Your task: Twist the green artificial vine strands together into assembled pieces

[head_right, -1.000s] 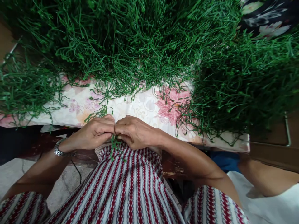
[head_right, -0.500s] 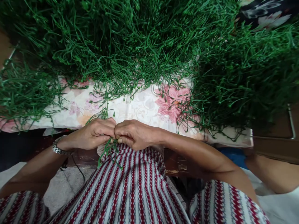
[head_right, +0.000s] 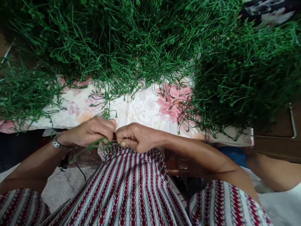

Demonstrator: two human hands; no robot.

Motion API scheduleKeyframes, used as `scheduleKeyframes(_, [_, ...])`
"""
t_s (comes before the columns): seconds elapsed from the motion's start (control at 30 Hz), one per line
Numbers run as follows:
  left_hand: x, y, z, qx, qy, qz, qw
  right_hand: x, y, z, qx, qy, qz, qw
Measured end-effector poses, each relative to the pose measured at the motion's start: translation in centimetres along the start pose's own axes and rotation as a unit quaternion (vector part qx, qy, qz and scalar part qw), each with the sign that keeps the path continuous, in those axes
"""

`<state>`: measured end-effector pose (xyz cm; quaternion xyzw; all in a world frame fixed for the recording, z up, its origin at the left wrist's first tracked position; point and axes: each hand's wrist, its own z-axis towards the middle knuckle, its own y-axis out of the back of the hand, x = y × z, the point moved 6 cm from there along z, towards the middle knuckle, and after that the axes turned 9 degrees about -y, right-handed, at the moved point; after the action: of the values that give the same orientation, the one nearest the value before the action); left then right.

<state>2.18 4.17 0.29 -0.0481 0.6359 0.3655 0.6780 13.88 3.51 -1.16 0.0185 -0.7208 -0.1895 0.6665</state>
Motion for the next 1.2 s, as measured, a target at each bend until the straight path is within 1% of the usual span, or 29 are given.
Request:
scheduleKeyframes(0.03, [0.2,0.6,-0.4,-0.020,0.004,-0.015,1.000,0.1,0.2,-0.3,0.000,0.002,0.001,1.000])
scheduleKeyframes(0.07, [0.3,1.3,-0.7,-0.047,0.008,-0.023,0.999,0.3,0.8,-0.7,-0.019,0.003,-0.001,1.000])
scheduleKeyframes(0.1, [0.5,1.9,-0.8,-0.073,0.015,-0.024,0.997,0.4,1.7,-1.0,-0.056,0.002,-0.008,0.998])
scheduleKeyframes(0.17, [0.7,2.4,-0.8,-0.103,0.027,-0.006,0.994,0.5,3.8,-1.7,-0.160,-0.007,-0.032,0.987])
scheduleKeyframes(0.23, [0.7,2.2,-0.2,-0.114,0.034,0.028,0.992,0.5,5.3,-2.1,-0.240,-0.020,-0.048,0.969])
scheduleKeyframes(0.37, [1.0,1.2,0.7,-0.122,0.063,0.095,0.986,0.3,6.6,-2.6,-0.353,-0.036,-0.049,0.934])
scheduleKeyframes(0.5, [1.2,0.6,0.6,-0.136,0.083,0.182,0.970,1.1,7.2,-4.1,-0.490,-0.026,-0.042,0.870])
scheduleKeyframes(0.53, [1.2,0.6,0.6,-0.140,0.082,0.194,0.967,1.5,7.1,-4.4,-0.512,-0.025,-0.040,0.858])
scheduleKeyframes(0.57, [1.2,0.5,0.6,-0.145,0.081,0.203,0.965,1.7,6.8,-4.4,-0.518,-0.027,-0.039,0.854])
scheduleKeyframes(0.6, [1.1,0.5,0.7,-0.152,0.080,0.210,0.963,1.8,6.4,-4.1,-0.507,-0.032,-0.037,0.861])
scheduleKeyframes(0.63, [1.1,0.4,0.8,-0.159,0.078,0.214,0.961,1.7,5.8,-3.5,-0.480,-0.040,-0.035,0.876])
scheduleKeyframes(0.7, [1.0,0.4,1.0,-0.178,0.077,0.217,0.957,0.9,4.4,-1.9,-0.407,-0.059,-0.041,0.911])
scheduleKeyframes(0.77, [1.1,0.4,1.1,-0.194,0.084,0.213,0.954,-0.2,3.3,-0.5,-0.353,-0.066,-0.067,0.931])
scheduleKeyframes(0.83, [1.2,0.4,1.0,-0.212,0.095,0.211,0.949,-1.2,2.7,0.1,-0.334,-0.065,-0.119,0.933])
scheduleKeyframes(0.9, [1.2,0.4,0.8,-0.222,0.098,0.211,0.947,-1.6,2.4,0.3,-0.330,-0.052,-0.175,0.926])
scheduleKeyframes(0.97, [1.1,0.3,0.9,-0.211,0.084,0.199,0.953,-1.6,2.0,0.2,-0.313,-0.034,-0.206,0.927])
scheduleKeyframes(1.07, [0.7,0.1,1.2,-0.167,0.046,0.158,0.972,-1.3,1.4,0.2,-0.250,-0.018,-0.210,0.945])
scheduleKeyframes(1.13, [0.5,0.0,1.4,-0.142,0.021,0.105,0.984,-1.0,1.3,0.2,-0.220,-0.010,-0.191,0.957])
scheduleKeyframes(1.2, [0.4,-0.1,1.5,-0.141,0.000,0.024,0.990,-0.6,1.3,0.3,-0.209,0.012,-0.135,0.968])
